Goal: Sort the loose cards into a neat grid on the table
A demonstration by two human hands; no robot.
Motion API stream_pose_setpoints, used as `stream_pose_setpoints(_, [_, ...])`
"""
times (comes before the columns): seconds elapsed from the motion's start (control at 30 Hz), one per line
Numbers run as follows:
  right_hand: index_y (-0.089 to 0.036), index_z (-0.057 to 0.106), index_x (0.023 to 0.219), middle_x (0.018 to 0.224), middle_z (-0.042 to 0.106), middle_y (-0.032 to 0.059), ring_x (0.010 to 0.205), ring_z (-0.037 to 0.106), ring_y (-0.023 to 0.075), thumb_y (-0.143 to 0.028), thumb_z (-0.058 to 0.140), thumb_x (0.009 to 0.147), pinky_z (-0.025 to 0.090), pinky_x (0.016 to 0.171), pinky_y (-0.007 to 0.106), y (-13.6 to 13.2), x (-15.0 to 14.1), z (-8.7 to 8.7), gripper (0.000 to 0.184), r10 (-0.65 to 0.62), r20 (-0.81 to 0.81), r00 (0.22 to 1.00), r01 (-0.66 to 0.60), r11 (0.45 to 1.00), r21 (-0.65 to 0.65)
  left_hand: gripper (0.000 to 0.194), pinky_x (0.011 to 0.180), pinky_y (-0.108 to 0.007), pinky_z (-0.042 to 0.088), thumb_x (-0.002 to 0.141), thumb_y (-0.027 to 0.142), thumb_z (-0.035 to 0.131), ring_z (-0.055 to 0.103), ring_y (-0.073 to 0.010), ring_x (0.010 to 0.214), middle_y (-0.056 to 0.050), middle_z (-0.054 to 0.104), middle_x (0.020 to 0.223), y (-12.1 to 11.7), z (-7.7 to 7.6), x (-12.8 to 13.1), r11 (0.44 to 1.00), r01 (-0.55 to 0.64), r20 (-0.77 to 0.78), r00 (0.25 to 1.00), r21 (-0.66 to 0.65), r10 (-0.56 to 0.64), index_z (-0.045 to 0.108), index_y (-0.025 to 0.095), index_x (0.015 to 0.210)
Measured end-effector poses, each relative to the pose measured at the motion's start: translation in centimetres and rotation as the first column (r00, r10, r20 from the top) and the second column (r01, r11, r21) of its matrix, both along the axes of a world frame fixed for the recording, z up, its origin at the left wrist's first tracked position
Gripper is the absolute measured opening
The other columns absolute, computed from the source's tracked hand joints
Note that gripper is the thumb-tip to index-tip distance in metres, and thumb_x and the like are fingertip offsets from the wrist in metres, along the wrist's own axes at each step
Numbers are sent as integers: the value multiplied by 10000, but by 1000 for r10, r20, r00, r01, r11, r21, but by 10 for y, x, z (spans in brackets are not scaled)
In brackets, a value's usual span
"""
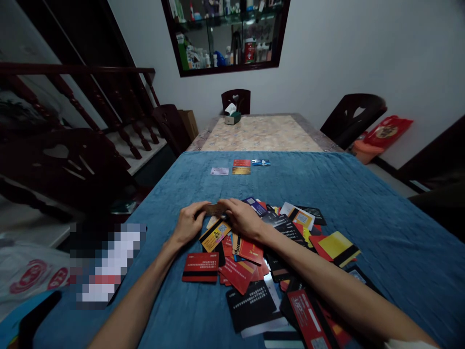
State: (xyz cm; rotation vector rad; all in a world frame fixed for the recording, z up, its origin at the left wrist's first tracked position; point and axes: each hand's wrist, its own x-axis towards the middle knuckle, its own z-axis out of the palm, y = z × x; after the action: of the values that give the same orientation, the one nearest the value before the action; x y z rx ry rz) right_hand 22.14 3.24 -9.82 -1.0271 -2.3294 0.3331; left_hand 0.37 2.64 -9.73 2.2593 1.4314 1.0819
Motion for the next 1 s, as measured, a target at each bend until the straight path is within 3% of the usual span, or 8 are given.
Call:
stream_pose_setpoints(0.17, [-177, 431, 1367, 1107, 585, 107, 989, 602, 215, -140, 555, 890, 509, 840, 341, -3, -3, 5, 493, -13, 8, 1000, 13, 997, 72, 320, 875, -346, 553, 843, 259, 546, 694, -205, 922, -55, 751, 1066, -4, 8, 4, 997, -53, 126, 990, -60, 61, 705, 180, 1110])
stream_pose_setpoints(0.33, [-187, 382, 1381, 1284, 483, 148, 1097, 575, 229, -83, 585, 836, 521, 872, 342, -2, -3, 5, 590, -27, -50, 998, 34, 987, 160, 353, 797, -288, 540, 817, 301, 574, 663, -163, 816, -28, 714, 948, -7, 14, 10, 989, -22, 268, 962, -143, 60, 666, 177, 1135])
stream_pose_setpoints(0.47, [-177, 402, 1350, 1328, 435, 176, 1042, 576, 218, -61, 520, 863, 527, 777, 316, -2, -4, 14, 515, -61, -1, 998, 60, 982, 181, 419, 748, -265, 538, 782, 328, 624, 658, -151, 772, -7, 674, 847, -6, 15, 13, 974, 22, 418, 905, -225, 76, 589, 168, 1168])
stream_pose_setpoints(0.57, [-157, 462, 1261, 1228, 479, 165, 963, 557, 204, -81, 498, 889, 508, 750, 315, -3, -5, 28, 381, -67, 47, 997, 58, 982, 180, 446, 770, -278, 546, 744, 325, 663, 664, -159, 793, -5, 666, 838, -2, 17, 12, 974, 19, 474, 876, -226, 93, 561, 170, 1150])
stream_pose_setpoints(0.73, [-149, 521, 1104, 1088, 519, 120, 880, 500, 184, -125, 504, 910, 456, 732, 289, -2, -5, 50, 196, -89, 146, 985, 59, 977, 203, 362, 769, -315, 558, 744, 302, 664, 631, -157, 795, -52, 656, 1018, 3, 29, 7, 994, -61, 276, 957, -87, 83, 621, 180, 1082])
stream_pose_setpoints(0.87, [-158, 540, 1071, 1076, 522, 111, 886, 472, 185, -182, 566, 890, 410, 687, 268, 6, 2, 59, 184, -120, 204, 972, 80, 978, 195, 441, 742, -323, 568, 743, 252, 659, 626, -195, 919, -82, 587, 1182, 7, 43, 8, 999, 29, 56, 998, -20, -28, 603, 189, 1176])
stream_pose_setpoints(1.0, [-159, 552, 1106, 1126, 497, 127, 946, 463, 208, -259, 654, 846, 418, 712, 283, 14, 18, 59, 297, -132, 206, 970, 100, 983, 156, 477, 888, -365, 549, 756, 174, 630, 618, -209, 1002, -98, 559, 1229, 15, 51, 16, 994, 112, -65, 992, 12, -111, 583, 189, 1231])
